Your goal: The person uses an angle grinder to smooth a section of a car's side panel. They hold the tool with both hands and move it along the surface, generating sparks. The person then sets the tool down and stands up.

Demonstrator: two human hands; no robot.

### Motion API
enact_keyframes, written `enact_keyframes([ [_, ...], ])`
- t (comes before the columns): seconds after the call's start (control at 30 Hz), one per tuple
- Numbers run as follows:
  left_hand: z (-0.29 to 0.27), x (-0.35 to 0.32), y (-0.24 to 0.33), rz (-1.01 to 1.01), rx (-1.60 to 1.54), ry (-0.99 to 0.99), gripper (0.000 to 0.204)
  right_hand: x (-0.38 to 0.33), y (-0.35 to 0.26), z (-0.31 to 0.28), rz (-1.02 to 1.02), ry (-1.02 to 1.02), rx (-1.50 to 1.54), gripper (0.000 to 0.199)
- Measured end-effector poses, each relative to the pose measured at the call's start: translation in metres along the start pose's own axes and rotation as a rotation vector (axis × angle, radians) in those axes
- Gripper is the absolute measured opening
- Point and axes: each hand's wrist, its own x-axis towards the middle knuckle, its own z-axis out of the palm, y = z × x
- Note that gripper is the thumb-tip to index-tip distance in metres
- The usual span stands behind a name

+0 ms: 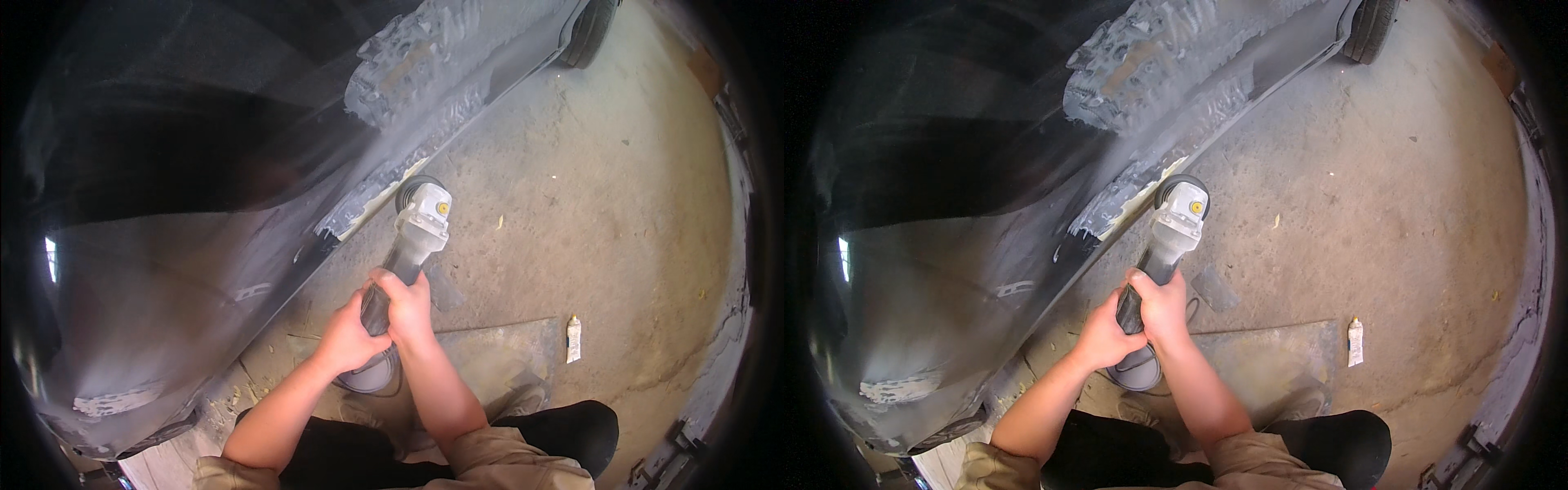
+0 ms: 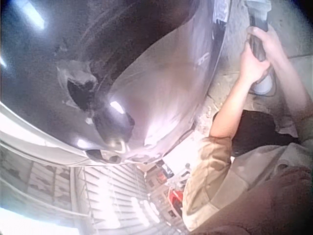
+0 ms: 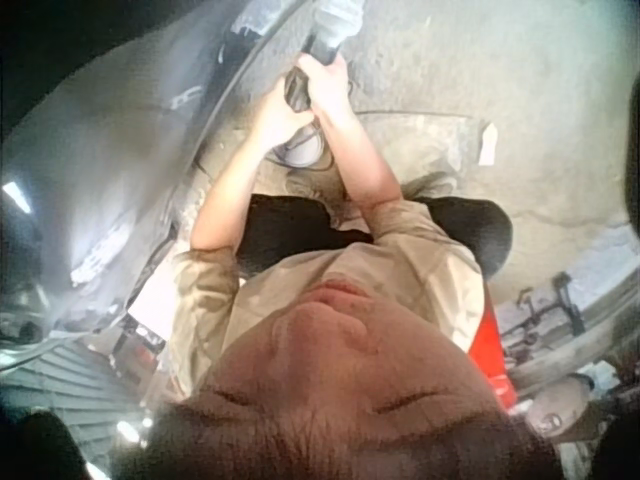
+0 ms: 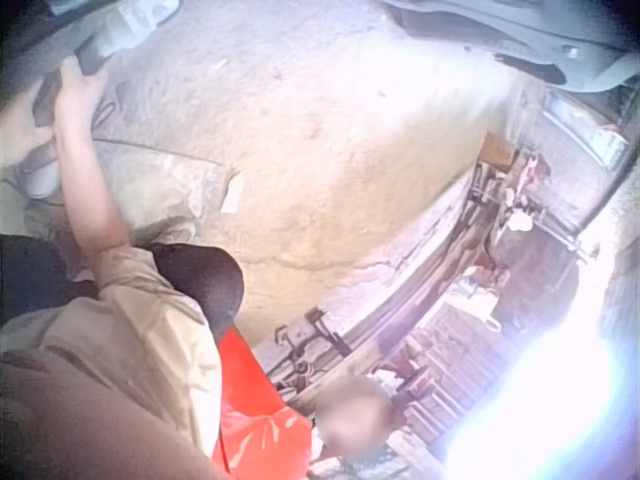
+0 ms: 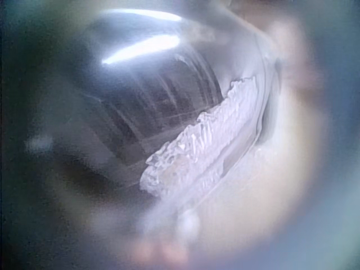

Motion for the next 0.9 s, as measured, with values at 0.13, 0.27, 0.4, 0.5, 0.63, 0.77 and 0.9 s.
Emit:
enact_keyframes([
  [0.13, 0.000, 0.003, 0.009, -0.004, 0.014, 0.002, 0.083, 0.004, -0.003, -0.002, -0.037, -0.011, 0.000, 0.017],
  [0.27, 0.001, 0.008, 0.009, 0.071, -0.018, 0.033, 0.082, 0.010, -0.006, -0.001, -0.085, -0.033, 0.012, 0.015],
  [0.4, 0.003, 0.015, 0.015, 0.028, 0.033, 0.041, 0.079, 0.014, -0.015, -0.002, -0.028, -0.045, 0.012, 0.016],
  [0.5, 0.010, 0.007, 0.015, 0.028, 0.077, 0.062, 0.077, 0.009, -0.015, -0.008, 0.011, -0.083, 0.006, 0.019],
  [0.63, 0.014, -0.005, 0.013, 0.089, 0.039, 0.118, 0.075, 0.000, -0.017, -0.010, 0.049, -0.119, -0.021, 0.022],
  [0.77, 0.008, -0.022, 0.021, 0.124, 0.133, 0.159, 0.081, -0.020, -0.016, 0.006, 0.030, -0.012, 0.041, 0.023],
  [0.9, 0.001, -0.057, 0.019, -0.029, 0.298, 0.092, 0.084, -0.045, 0.012, -0.009, 0.109, -0.054, 0.097, 0.024],
])
